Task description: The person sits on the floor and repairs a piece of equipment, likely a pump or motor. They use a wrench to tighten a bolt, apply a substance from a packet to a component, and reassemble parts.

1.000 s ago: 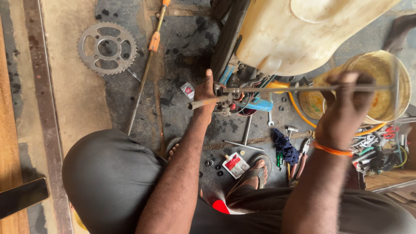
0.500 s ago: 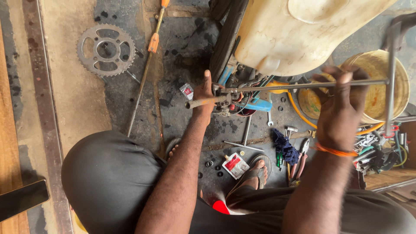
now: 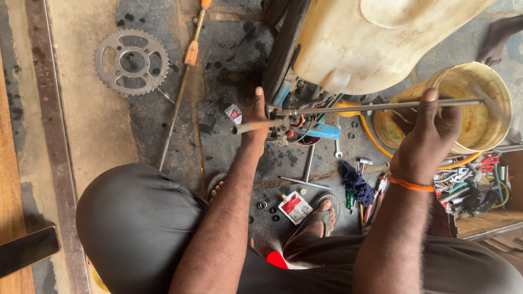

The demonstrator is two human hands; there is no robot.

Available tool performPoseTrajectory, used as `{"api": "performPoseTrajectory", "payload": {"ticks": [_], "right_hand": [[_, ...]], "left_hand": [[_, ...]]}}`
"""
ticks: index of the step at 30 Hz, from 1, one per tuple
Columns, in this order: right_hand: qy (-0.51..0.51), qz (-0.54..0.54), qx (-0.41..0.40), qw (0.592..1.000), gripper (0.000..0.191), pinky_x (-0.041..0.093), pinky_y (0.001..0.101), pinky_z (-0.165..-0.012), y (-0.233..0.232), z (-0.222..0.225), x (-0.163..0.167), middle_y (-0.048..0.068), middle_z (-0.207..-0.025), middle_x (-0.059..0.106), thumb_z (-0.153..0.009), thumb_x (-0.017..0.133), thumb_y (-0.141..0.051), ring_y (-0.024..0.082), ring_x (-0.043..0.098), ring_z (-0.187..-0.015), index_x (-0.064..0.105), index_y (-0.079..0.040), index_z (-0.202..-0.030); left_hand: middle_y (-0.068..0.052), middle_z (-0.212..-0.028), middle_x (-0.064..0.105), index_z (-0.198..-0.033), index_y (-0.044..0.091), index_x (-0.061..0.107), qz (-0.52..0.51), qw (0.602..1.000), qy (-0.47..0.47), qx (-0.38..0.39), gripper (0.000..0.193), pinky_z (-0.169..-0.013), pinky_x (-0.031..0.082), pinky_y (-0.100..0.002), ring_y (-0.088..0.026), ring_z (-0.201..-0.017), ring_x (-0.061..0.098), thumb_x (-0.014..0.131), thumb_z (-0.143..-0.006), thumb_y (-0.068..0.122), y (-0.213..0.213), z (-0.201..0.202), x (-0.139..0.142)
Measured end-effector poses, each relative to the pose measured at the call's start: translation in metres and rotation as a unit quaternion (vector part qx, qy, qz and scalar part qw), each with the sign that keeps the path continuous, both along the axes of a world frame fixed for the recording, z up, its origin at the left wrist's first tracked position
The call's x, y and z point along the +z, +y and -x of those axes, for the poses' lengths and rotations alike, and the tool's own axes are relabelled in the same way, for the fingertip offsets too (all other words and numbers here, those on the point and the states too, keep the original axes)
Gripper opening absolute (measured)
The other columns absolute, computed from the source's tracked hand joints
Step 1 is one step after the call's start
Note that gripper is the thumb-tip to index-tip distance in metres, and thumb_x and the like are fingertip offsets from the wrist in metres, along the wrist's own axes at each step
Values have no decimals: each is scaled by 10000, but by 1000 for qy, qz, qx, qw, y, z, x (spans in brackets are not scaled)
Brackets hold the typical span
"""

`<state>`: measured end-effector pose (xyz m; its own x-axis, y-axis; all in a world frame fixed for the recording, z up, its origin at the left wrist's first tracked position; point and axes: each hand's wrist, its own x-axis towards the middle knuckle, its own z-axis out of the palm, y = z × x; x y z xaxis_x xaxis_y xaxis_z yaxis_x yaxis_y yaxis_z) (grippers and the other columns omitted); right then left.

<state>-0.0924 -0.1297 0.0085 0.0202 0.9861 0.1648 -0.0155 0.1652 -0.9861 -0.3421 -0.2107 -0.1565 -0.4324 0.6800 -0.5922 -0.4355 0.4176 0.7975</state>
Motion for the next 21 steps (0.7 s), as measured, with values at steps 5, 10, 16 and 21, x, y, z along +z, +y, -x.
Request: {"api": "performPoseTrajectory", "payload": {"ticks": [5,10,16,21], "right_hand": [[98,32,28,994,114,695,435,-876,-3,-14,14,160,-1098,772,-1180,649,-169,326,791,-1058,585,-91,-1233],[73,-2,53,996,109,673,457,-903,-16,-41,33,189,-1067,738,-1206,621,-118,328,773,-1026,566,-78,-1291],[45,-8,83,996,107,670,457,-873,-35,-35,28,197,-1042,733,-1194,628,-132,326,772,-979,566,-51,-1223],[59,-19,91,994,129,669,451,-866,-43,-21,22,200,-1044,737,-1220,642,-158,329,775,-980,564,-55,-1223]], "left_hand": [[-65,-808,701,-870,90,754,1,1000,3,-4,838,-683,547,-333,-174,-792,696,291,-942,784,0,1,3],[-51,-834,729,-860,93,743,-3,1000,0,-1,850,-663,573,-335,-161,-798,713,274,-917,799,-5,-1,6],[-62,-851,725,-867,97,753,10,1000,-22,8,850,-672,583,-355,-191,-833,702,274,-926,798,-9,-3,9],[-80,-905,734,-892,81,737,7,1000,-21,10,863,-685,606,-375,-195,-882,725,261,-915,801,-13,-4,10]]}}
